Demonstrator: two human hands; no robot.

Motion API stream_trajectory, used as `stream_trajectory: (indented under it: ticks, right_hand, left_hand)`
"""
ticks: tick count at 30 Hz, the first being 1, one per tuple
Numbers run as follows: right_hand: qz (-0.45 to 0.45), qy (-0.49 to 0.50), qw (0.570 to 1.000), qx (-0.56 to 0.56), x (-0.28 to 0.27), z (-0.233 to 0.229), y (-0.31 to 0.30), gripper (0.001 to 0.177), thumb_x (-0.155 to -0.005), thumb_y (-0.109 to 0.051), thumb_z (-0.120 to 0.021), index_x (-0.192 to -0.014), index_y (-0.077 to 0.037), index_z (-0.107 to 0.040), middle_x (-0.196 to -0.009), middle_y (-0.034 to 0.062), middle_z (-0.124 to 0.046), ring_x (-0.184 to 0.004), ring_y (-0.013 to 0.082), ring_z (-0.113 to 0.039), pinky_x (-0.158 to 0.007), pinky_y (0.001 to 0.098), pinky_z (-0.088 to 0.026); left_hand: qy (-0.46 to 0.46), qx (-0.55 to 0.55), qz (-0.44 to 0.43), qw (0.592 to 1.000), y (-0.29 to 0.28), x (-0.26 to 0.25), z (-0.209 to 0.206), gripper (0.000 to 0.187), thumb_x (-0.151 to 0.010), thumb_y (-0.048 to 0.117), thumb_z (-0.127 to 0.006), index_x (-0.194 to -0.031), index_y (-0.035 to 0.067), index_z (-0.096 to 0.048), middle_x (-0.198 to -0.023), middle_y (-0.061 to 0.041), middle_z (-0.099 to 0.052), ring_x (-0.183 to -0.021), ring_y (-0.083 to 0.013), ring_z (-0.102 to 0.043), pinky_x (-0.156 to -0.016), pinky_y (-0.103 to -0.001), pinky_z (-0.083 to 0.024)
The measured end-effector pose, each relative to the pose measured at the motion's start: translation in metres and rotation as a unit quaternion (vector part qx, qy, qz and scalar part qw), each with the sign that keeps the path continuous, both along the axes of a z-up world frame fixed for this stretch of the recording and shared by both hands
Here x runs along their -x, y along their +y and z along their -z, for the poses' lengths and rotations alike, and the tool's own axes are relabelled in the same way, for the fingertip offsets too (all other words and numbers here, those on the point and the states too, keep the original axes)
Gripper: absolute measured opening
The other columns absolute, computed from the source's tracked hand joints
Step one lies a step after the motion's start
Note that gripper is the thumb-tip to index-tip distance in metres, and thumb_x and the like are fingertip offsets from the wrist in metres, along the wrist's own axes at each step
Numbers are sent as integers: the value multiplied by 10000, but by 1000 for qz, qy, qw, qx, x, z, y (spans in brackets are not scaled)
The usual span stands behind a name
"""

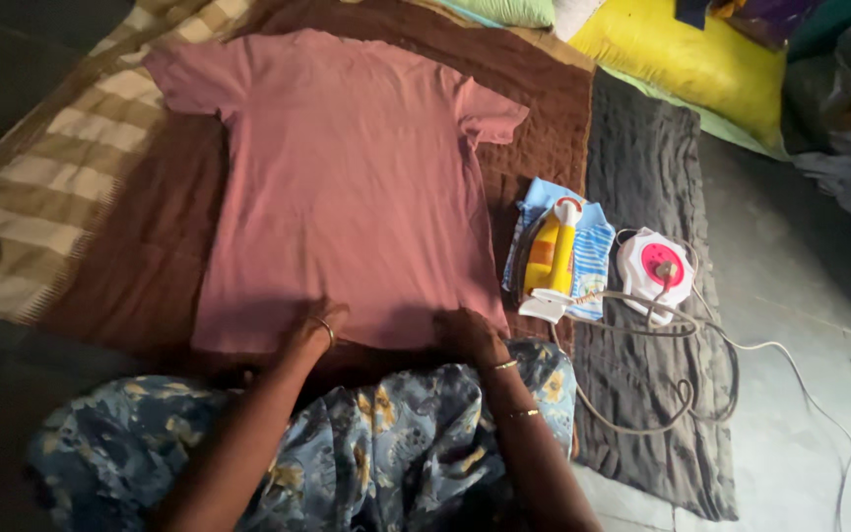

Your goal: The person irons a pink t-shirt laid out on a brown mat on the floor. They smooth the fabric with their hands, use a yellow iron to press the shirt, and adjust the garment's position to iron different sections.

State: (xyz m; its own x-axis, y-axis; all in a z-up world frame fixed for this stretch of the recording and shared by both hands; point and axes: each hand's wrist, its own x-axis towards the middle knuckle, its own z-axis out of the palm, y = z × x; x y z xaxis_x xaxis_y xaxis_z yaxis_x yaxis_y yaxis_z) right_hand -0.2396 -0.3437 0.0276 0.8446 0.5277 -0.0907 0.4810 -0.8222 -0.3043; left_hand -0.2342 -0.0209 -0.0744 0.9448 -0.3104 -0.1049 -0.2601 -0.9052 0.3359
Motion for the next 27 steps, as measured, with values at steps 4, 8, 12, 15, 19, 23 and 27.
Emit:
stream_trajectory:
  ticks: [4, 8, 12, 15, 19, 23, 27]
  right_hand:
    - [5, 66, 994, 83, -1, -4, 3, 289, -895, -410, -714, -897, -124, -673, -890, 151, -726, -858, 371, -705, -759, 509, -548]
    - [-43, 68, 996, -49, -10, 16, -21, 117, -807, -270, -713, -851, -162, -703, -842, 113, -745, -819, 322, -725, -726, 474, -571]
    - [113, -22, 993, -39, -24, 29, -29, 86, -875, -191, -653, -922, -190, -725, -885, 120, -729, -871, 330, -725, -786, 468, -562]
    - [233, -169, 949, -127, -40, 28, -26, 256, -739, -60, -613, -930, -158, -752, -1035, 156, -689, -1026, 397, -643, -847, 487, -544]
    - [215, -228, 942, -118, -47, 22, -23, 275, -751, -104, -675, -1023, -120, -717, -1140, 130, -673, -1128, 380, -598, -966, 513, -485]
    - [264, -145, 949, -95, -44, 15, -12, 380, -776, -145, -725, -1155, -133, -701, -1216, 169, -625, -1089, 428, -555, -933, 511, -454]
    - [75, -279, 957, 9, -58, 25, -11, 173, -818, -127, -686, -968, -210, -664, -1219, 77, -678, -1216, 374, -581, -1073, 467, -460]
  left_hand:
    - [28, 13, 32, 999, 6, -1, 7, 119, -810, 237, -724, -840, 121, -724, -925, -143, -740, -886, -359, -714, -759, -473, -564]
    - [89, 75, 62, 991, 7, 0, 5, 126, -805, 241, -731, -836, 120, -719, -924, -144, -738, -886, -362, -711, -760, -474, -561]
    - [138, 144, 52, 978, 12, -13, -18, 133, -800, 246, -738, -832, 119, -715, -922, -145, -736, -885, -365, -708, -762, -475, -559]
    - [22, 134, -56, 989, 12, -24, -57, 140, -796, 250, -744, -829, 118, -712, -921, -145, -735, -885, -367, -706, -763, -476, -557]
    - [42, 259, -381, 887, 33, -34, -105, 278, -892, 317, -627, -782, 71, -696, -886, -166, -726, -863, -387, -706, -819, -492, -534]
    - [-105, 171, -417, 886, 86, -79, -75, 199, -929, 272, -645, -946, 81, -700, -1074, -211, -705, -1012, -409, -679, -888, -494, -527]
    - [-166, 91, -421, 887, 135, -139, -12, 231, -910, 218, -647, -1095, 85, -683, -1143, -225, -688, -1053, -418, -655, -891, -502, -521]
